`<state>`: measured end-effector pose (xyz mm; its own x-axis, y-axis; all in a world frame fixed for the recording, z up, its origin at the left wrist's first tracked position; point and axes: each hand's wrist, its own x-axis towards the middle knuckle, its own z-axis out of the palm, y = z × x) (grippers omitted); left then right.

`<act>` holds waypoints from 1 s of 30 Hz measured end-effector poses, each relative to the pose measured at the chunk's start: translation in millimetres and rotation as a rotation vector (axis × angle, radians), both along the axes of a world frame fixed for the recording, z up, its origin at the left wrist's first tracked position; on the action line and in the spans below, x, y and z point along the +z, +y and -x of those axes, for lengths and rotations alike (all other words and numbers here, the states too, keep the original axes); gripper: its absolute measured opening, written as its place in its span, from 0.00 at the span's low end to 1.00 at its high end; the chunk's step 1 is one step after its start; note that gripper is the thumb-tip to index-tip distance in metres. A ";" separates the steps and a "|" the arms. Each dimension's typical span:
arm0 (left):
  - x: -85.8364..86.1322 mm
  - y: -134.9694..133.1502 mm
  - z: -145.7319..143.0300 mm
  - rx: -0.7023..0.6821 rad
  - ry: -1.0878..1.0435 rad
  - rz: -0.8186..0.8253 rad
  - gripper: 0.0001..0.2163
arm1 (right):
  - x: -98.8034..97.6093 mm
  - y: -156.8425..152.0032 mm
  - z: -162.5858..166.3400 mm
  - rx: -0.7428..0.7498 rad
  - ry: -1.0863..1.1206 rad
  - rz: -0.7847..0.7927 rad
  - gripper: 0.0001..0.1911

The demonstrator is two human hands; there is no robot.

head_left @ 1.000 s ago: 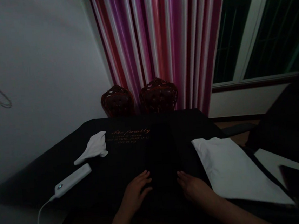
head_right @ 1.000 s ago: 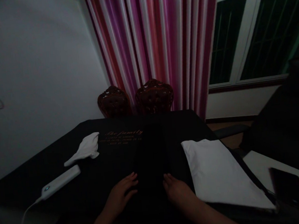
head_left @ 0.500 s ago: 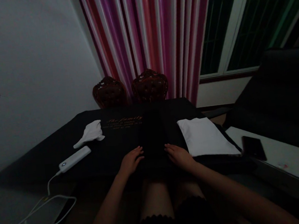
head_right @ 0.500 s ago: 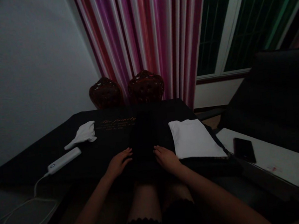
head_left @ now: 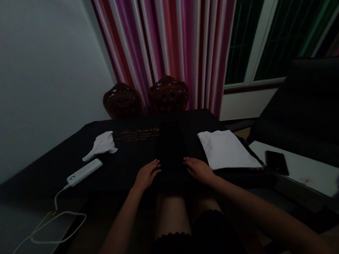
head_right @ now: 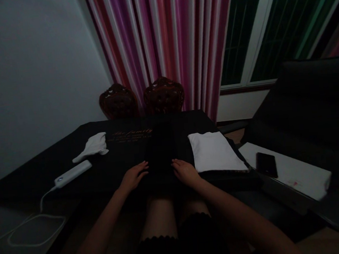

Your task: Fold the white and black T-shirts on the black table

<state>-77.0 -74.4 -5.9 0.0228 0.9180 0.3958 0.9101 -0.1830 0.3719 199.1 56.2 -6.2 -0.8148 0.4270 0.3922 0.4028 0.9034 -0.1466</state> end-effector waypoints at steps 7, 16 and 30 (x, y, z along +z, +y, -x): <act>-1.9 -0.3 0.8 -0.010 -0.003 -0.020 0.13 | 3.6 -3.6 0.8 -0.016 -0.005 -0.002 0.17; -1.6 -2.0 0.4 0.000 0.010 -0.043 0.13 | -5.3 0.5 3.1 -0.014 0.038 -0.031 0.17; -1.1 -5.5 -3.9 0.077 0.080 -0.092 0.13 | 5.0 -6.8 3.0 -0.044 0.003 -0.078 0.11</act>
